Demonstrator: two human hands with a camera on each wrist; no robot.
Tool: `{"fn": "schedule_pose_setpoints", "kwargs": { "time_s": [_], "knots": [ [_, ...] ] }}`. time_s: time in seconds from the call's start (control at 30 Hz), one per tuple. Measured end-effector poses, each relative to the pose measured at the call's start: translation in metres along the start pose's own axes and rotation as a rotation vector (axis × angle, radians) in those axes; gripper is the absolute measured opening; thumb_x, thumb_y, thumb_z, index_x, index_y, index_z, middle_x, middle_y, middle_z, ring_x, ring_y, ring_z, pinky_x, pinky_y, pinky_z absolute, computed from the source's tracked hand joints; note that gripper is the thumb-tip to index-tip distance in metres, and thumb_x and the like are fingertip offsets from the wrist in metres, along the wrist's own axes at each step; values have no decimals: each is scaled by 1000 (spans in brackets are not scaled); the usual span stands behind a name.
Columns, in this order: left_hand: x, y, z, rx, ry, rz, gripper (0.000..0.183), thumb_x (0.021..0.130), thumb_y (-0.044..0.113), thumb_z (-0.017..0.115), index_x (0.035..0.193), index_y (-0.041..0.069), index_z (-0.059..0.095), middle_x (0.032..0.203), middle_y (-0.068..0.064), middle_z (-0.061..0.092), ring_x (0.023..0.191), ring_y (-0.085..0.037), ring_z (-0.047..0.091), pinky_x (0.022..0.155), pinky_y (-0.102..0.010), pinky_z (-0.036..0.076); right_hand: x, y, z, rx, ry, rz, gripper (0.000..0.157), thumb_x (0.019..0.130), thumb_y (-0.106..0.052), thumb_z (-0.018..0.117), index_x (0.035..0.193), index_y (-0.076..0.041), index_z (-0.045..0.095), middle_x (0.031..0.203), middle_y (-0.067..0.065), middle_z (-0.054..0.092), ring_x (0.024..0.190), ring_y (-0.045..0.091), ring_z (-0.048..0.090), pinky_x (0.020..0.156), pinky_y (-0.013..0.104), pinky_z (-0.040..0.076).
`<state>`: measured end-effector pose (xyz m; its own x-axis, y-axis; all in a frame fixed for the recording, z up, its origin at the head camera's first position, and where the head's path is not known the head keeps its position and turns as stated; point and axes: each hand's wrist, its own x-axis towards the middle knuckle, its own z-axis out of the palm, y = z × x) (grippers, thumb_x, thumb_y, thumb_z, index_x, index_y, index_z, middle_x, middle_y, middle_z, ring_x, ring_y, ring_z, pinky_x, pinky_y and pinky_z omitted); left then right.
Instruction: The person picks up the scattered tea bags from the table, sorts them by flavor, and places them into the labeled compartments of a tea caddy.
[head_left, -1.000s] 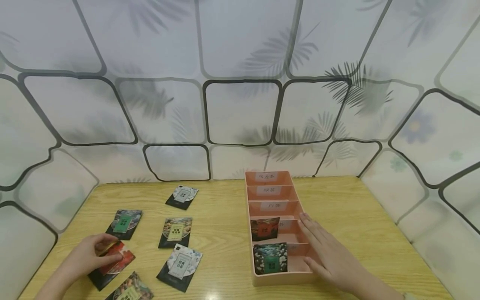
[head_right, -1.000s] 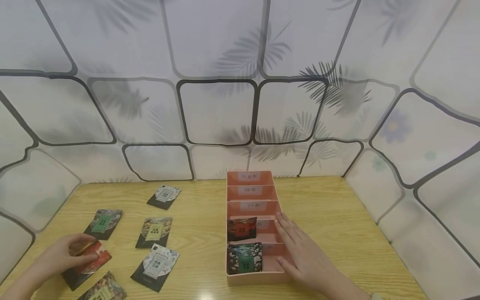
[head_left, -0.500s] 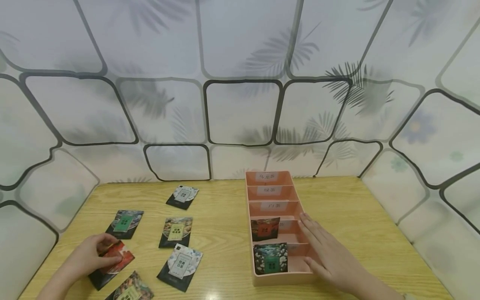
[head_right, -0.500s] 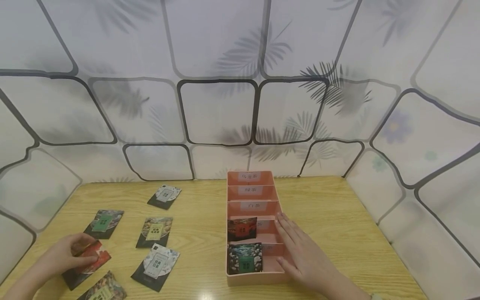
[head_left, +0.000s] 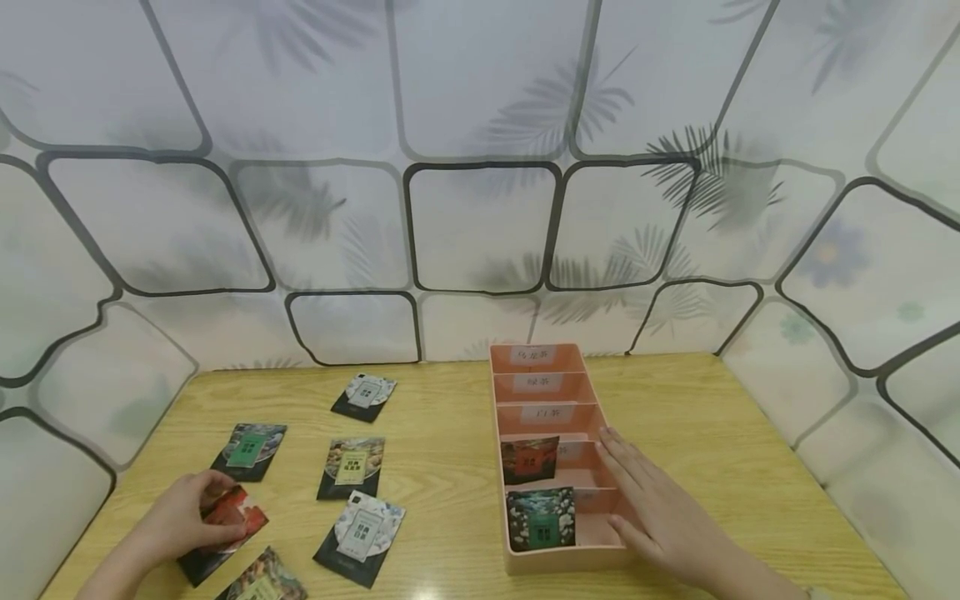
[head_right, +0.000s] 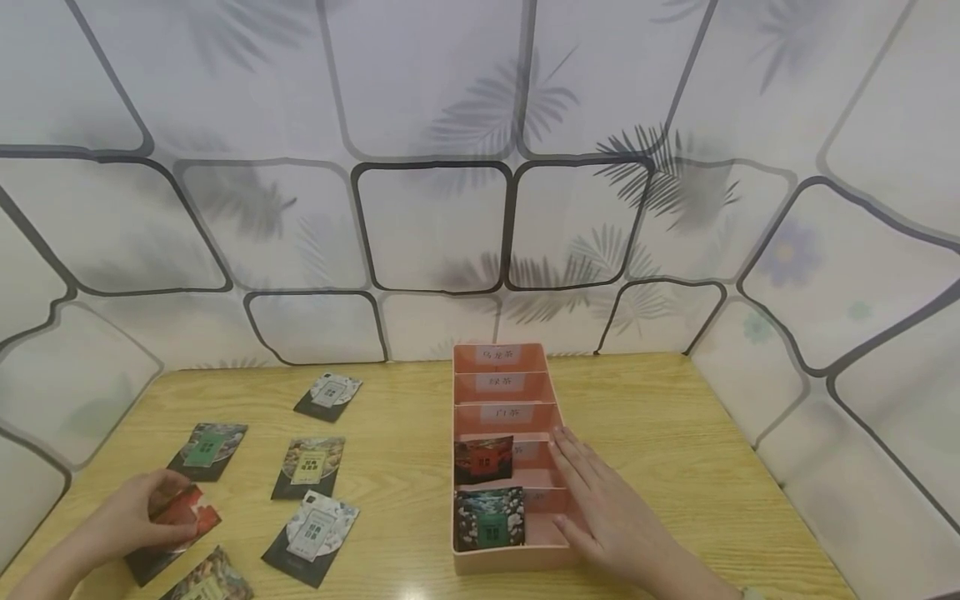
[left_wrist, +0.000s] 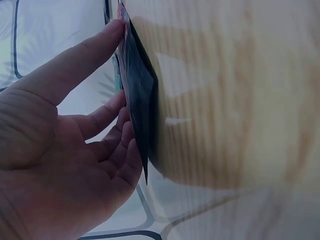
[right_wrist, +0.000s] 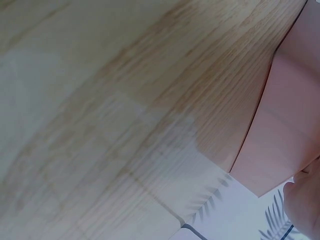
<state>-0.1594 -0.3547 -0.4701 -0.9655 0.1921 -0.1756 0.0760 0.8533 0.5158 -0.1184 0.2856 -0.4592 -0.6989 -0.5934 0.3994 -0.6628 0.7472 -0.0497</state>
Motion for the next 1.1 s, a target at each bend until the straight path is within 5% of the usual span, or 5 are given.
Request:
{"fn": "schedule_pose_setpoints", "kwargs": {
  "time_s": [0.33, 0.63, 0.87, 1.1],
  "knots": [
    [0, 0, -2, -50, -23, -68, 51, 86, 17, 90, 111, -13, 56, 104, -18, 69, 92, -21, 64, 70, -27, 52, -1, 1, 0, 3, 0, -12, 82, 99, -31, 70, 164, 2, 32, 171, 23, 34, 167, 15, 12, 132, 17, 1],
    [0, 7, -6, -83, -45, -129, 66, 91, 25, 87, 126, -16, 48, 122, -41, 64, 113, -52, 66, 81, -44, 58, 2, 0, -1, 8, 54, -52, 79, 102, -34, 66, 162, 5, 35, 170, 24, 35, 167, 18, 17, 133, 18, 3],
    [0, 14, -7, -69, -28, -96, 62, 94, 20, 83, 132, -18, 53, 127, -41, 64, 116, -56, 64, 90, -57, 59, 1, 1, 0, 13, 41, -45, 80, 101, -34, 67, 163, 5, 34, 171, 23, 34, 167, 17, 15, 133, 18, 2],
    [0, 16, -8, -64, 37, -113, 47, 94, 20, 83, 122, -11, 61, 116, -29, 70, 109, -50, 70, 87, -56, 60, 1, 1, 0, 13, 48, -46, 79, 101, -33, 67, 162, 5, 34, 169, 25, 36, 167, 16, 15, 133, 18, 3]
  ]
}}
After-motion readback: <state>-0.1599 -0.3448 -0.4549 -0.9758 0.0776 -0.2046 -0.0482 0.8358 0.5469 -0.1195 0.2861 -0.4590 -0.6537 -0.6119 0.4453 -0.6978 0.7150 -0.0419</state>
